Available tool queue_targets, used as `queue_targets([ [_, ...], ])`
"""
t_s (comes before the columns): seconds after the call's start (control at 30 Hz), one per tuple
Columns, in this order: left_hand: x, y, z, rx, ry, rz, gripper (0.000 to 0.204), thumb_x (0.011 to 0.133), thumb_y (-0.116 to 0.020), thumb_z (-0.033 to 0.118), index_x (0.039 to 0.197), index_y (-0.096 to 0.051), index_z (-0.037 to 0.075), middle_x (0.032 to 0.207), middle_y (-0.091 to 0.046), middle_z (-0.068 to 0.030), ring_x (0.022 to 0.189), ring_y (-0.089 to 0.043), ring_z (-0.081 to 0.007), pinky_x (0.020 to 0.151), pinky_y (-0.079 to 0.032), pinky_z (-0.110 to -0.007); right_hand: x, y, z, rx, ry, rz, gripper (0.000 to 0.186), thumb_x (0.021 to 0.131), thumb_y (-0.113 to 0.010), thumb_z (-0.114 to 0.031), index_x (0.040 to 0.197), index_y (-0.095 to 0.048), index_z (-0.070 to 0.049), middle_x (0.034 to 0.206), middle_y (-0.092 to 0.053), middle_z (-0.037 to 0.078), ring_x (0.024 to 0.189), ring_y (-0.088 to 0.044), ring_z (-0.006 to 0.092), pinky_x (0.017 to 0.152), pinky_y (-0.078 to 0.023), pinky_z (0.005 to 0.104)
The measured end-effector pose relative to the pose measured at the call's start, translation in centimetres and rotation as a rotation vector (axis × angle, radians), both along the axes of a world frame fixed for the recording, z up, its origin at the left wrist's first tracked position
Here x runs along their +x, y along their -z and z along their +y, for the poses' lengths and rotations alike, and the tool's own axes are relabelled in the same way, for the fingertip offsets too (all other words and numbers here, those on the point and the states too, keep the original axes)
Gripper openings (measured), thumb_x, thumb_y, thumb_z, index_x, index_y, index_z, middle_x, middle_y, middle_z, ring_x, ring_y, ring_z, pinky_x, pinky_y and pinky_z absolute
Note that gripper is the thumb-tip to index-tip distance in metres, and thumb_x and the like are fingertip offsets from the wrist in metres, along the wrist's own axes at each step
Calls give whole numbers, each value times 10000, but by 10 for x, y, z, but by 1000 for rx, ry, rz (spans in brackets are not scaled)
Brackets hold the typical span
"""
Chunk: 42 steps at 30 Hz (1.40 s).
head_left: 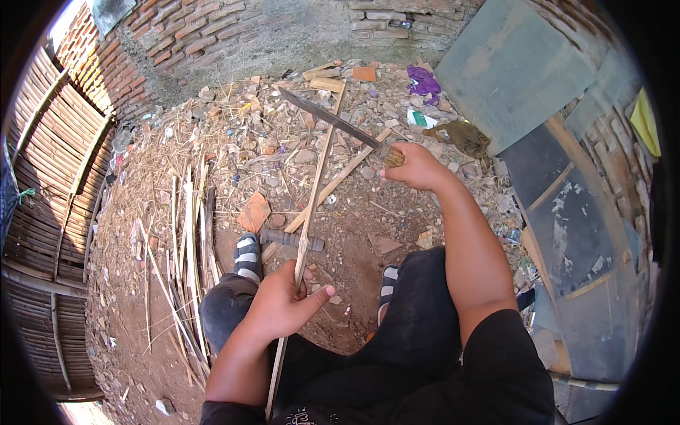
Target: The person thins a piece of bamboo by running the blade of a machete along its length while holding it between their hands.
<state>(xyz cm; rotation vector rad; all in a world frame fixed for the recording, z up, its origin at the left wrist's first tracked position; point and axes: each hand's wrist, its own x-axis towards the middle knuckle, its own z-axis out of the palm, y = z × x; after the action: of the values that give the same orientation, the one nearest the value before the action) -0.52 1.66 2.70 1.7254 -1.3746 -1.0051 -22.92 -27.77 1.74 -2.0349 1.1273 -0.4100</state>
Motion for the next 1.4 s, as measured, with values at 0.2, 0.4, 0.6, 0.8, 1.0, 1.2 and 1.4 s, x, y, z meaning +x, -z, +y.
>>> queue_targets([
  [0.2,-2,-10,-1,60,0,-25,476,834,-838,336,991,-565,-21,620,-524,-28,551,-507,-115,523,-424,-289,11,-15,20,-22,-550,183,456,802,-837,-275,1117,-662,4,801,-645,64,753,-583,165,687,-477,361],
  [0.4,-1,-1,0,5,-1,2,474,835,-838,335,992,-564,-19,621,-523,-25,553,-505,-110,522,-423,-288,0,-3,3,159,-7,5,436,800,-820,-289,1120,-673,-31,865,-675,98,819,-625,219,752,-482,380],
  [0.6,0,-2,-1,20,7,-7,484,836,-836,346,1002,-568,-21,637,-535,-35,564,-514,-116,529,-428,-292,8,-11,18,25,-449,105,490,787,-839,-302,1116,-653,12,835,-641,92,779,-591,184,712,-474,365],
  [0.8,2,5,0,-19,3,12,483,833,-839,345,996,-566,-18,636,-536,-35,557,-518,-124,528,-426,-291,1,4,2,-18,-150,75,452,796,-827,-277,1121,-673,-2,851,-681,123,758,-633,238,713,-497,374],
  [1.0,1,-9,-2,55,10,-47,497,829,-843,351,1004,-566,-23,638,-541,-33,554,-528,-132,529,-434,-294,8,-12,15,99,-192,50,433,802,-832,-280,1058,-642,13,810,-635,72,755,-577,157,672,-459,351],
  [1.2,-1,3,1,-9,8,5,496,831,-842,351,1005,-565,-21,628,-537,-29,552,-524,-129,530,-437,-295,0,3,3,2,-397,32,382,806,-831,-237,1040,-655,9,781,-613,48,653,-550,135,592,-447,323],
  [1.4,1,-2,0,10,2,12,488,835,-840,351,1005,-570,-19,639,-542,-36,568,-525,-120,530,-431,-293,2,-4,6,119,-85,5,392,801,-828,-229,1072,-665,3,793,-619,39,671,-572,132,616,-470,325],
])
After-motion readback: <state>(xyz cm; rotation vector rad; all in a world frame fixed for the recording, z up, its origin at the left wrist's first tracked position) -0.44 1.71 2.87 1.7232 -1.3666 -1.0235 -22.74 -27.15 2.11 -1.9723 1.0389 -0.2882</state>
